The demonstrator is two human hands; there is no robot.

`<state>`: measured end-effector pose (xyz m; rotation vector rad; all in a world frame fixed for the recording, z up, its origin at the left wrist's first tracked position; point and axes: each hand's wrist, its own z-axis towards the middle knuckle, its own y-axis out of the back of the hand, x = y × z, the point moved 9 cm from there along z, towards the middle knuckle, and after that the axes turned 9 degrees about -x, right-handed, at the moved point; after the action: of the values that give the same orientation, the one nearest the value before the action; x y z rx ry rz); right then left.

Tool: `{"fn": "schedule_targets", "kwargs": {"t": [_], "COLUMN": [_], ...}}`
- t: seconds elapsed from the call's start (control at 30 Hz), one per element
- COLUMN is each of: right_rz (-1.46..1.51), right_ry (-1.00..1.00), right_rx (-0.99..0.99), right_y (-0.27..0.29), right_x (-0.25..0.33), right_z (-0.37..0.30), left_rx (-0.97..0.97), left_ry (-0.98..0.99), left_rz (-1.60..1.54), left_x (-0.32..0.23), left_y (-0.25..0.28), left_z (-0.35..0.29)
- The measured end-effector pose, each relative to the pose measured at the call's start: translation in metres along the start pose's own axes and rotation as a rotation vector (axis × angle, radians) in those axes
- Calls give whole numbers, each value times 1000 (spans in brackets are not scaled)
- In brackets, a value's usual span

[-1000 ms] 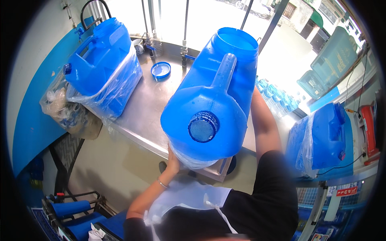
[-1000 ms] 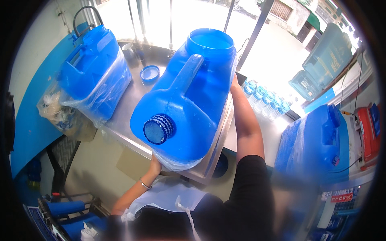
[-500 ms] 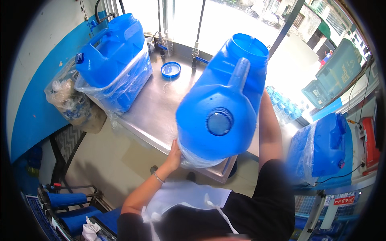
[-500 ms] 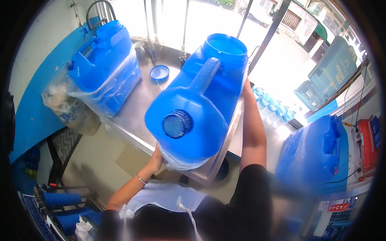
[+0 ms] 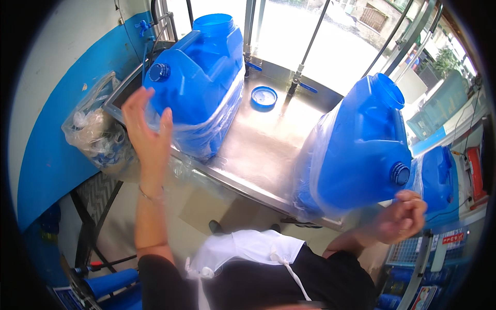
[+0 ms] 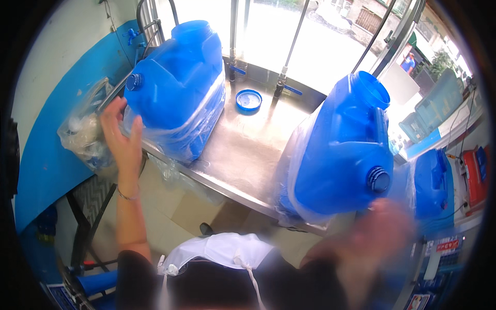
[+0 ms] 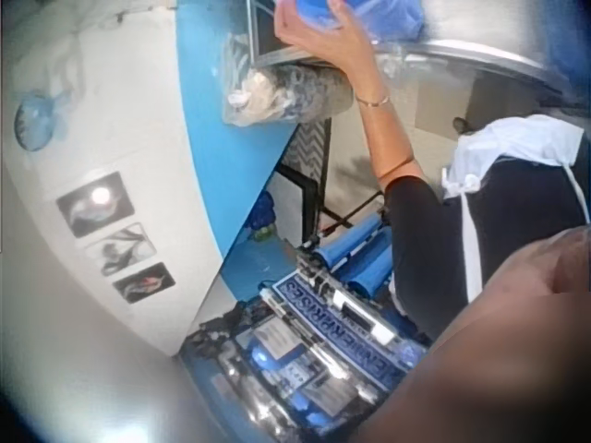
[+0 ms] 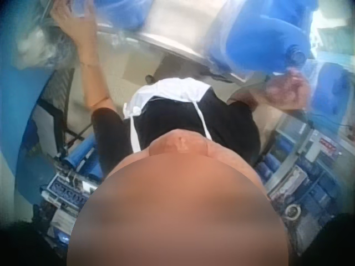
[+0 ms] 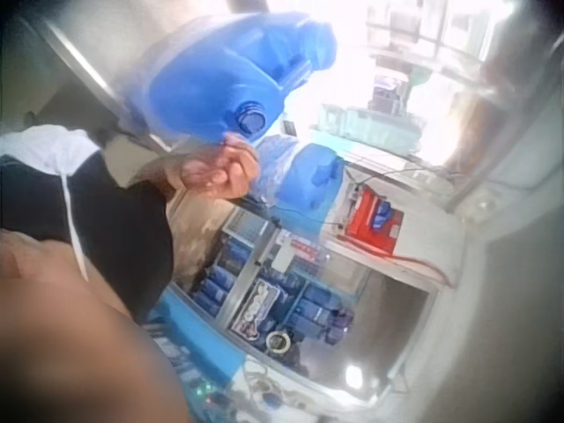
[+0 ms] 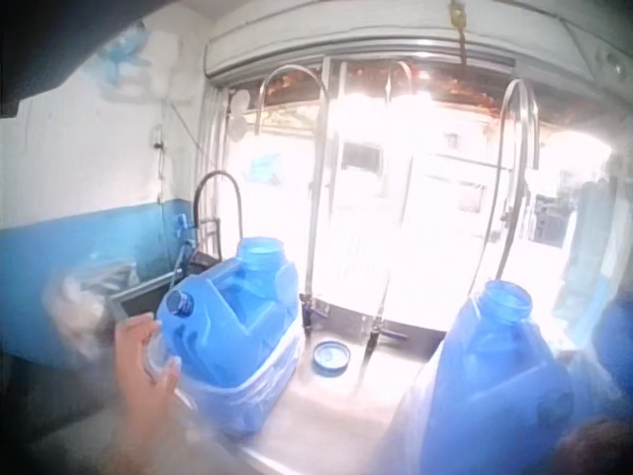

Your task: The person wraps several large blue plastic containers with clear plastic film, seals the film with a red heat gun, and applies blue labels to the containers. The person also fills one container with water from a tap and places a cap on it.

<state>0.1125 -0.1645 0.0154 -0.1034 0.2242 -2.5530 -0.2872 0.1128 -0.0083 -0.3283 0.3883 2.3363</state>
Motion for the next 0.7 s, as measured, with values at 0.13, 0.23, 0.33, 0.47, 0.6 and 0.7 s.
{"fn": "schedule_targets", "kwargs": {"t": [0.13,0.23,0.33,0.47,0.6,0.7], "right_rz": [231,199,-156,-555,-644,-751], "right_ry": [-594,-773,-723,-497,-507,-499], "right_rx": [302,754,954,1210,1356,1321], "right_y": [-156,-278,-352,-391,-372,-352], "right_x": [-25,-92,-169,-246,-259,-257], "right_z": [-96,-207,-309,-394,-429,-424], "left_rx": [88,233,300,267,327,266], "left_ry": [-16,90,149,152,191,118], "left_rz": [68,-86,-184,-172,-272,-251], "left_x": [49,74,87,97,103,100], "left_y": [-24,-52,-66,-69,-81,-80], "left_z": [48,53,47,50,56,57]}}
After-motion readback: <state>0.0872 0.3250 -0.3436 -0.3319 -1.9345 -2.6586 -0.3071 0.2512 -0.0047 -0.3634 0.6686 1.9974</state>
